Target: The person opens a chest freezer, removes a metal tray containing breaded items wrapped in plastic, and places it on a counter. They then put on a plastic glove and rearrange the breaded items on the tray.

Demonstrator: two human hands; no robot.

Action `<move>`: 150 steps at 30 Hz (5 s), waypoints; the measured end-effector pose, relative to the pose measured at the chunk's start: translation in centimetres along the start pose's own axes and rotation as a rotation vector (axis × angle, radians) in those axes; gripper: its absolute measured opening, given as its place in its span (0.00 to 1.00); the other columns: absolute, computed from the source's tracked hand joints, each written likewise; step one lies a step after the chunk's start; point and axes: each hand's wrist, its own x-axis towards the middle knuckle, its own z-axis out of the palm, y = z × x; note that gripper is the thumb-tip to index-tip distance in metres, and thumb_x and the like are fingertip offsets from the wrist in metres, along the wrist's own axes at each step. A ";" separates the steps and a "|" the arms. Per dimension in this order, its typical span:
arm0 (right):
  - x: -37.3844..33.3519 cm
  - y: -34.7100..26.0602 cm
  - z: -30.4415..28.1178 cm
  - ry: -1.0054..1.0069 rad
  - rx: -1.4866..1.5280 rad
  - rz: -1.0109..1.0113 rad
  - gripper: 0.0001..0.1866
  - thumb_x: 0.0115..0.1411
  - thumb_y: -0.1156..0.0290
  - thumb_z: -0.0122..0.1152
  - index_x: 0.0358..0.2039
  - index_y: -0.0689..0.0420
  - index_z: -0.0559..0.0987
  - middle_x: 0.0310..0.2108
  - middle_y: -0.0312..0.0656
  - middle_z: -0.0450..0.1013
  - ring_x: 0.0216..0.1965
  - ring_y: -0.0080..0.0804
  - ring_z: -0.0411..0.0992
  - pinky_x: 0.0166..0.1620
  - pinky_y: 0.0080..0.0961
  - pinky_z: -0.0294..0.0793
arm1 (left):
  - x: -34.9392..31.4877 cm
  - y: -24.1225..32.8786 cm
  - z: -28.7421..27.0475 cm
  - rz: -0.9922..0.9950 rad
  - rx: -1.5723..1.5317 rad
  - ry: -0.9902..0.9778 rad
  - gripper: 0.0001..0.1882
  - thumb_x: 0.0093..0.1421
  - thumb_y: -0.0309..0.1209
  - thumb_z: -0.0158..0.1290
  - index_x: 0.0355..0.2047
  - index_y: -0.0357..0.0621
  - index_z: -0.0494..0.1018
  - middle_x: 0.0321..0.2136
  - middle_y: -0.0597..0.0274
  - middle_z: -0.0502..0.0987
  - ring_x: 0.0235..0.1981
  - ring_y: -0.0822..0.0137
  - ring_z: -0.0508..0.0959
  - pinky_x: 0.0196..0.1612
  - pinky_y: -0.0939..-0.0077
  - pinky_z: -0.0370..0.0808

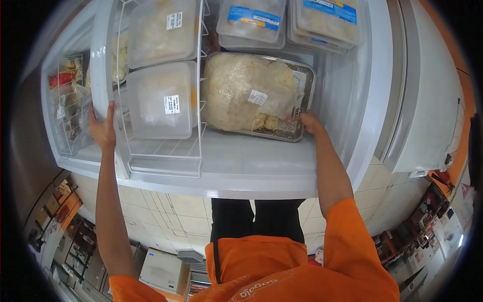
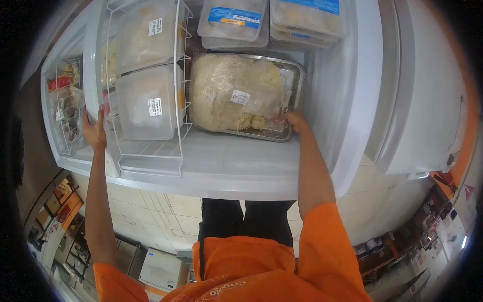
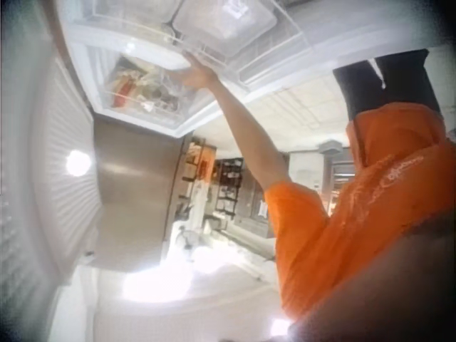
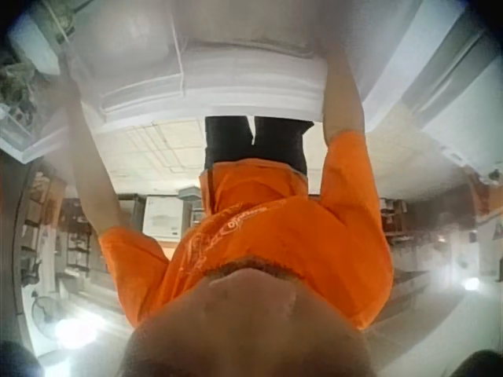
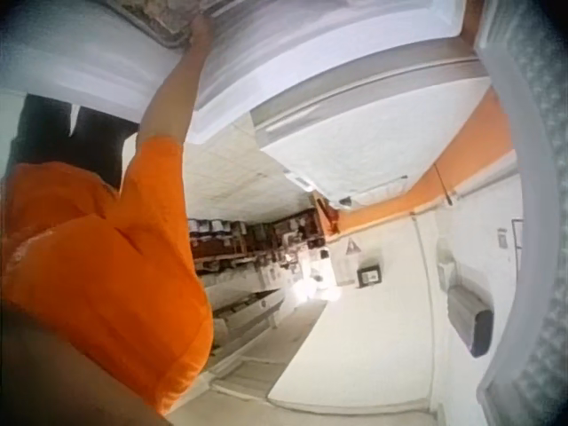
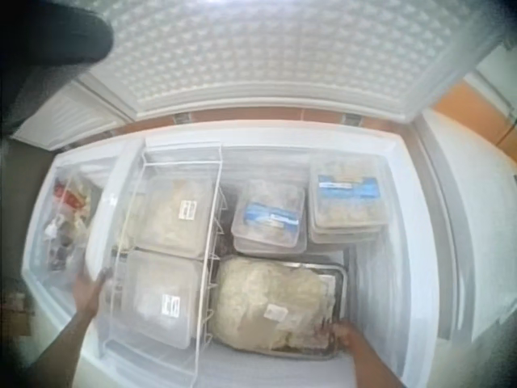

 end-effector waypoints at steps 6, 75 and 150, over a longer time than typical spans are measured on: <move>0.5 -0.7 0.2 0.076 -0.127 0.029 0.25 0.50 0.84 0.57 0.51 0.73 0.70 0.44 0.53 0.74 0.40 0.44 0.76 0.41 0.40 0.78 | 0.1 -0.2 0.2 -0.014 0.012 0.001 0.42 0.54 0.49 0.62 0.55 0.23 0.64 0.50 0.37 0.72 0.53 0.51 0.72 0.58 0.65 0.65; -1.0 -1.2 1.7 0.362 -0.437 -0.101 0.23 0.47 0.63 0.53 0.38 0.70 0.79 0.44 0.65 0.73 0.50 0.57 0.71 0.54 0.41 0.68 | 0.8 -1.6 -0.3 -0.036 -0.004 -0.127 0.39 0.57 0.54 0.57 0.51 0.24 0.67 0.44 0.41 0.75 0.45 0.53 0.75 0.51 0.67 0.68; -1.2 -1.8 0.9 0.165 -0.611 -0.088 0.28 0.43 0.66 0.63 0.42 0.74 0.74 0.43 0.65 0.74 0.49 0.55 0.73 0.52 0.37 0.70 | 1.2 -3.1 -0.2 -0.088 0.076 -0.101 0.47 0.55 0.56 0.57 0.55 0.18 0.62 0.47 0.35 0.74 0.49 0.50 0.74 0.55 0.66 0.67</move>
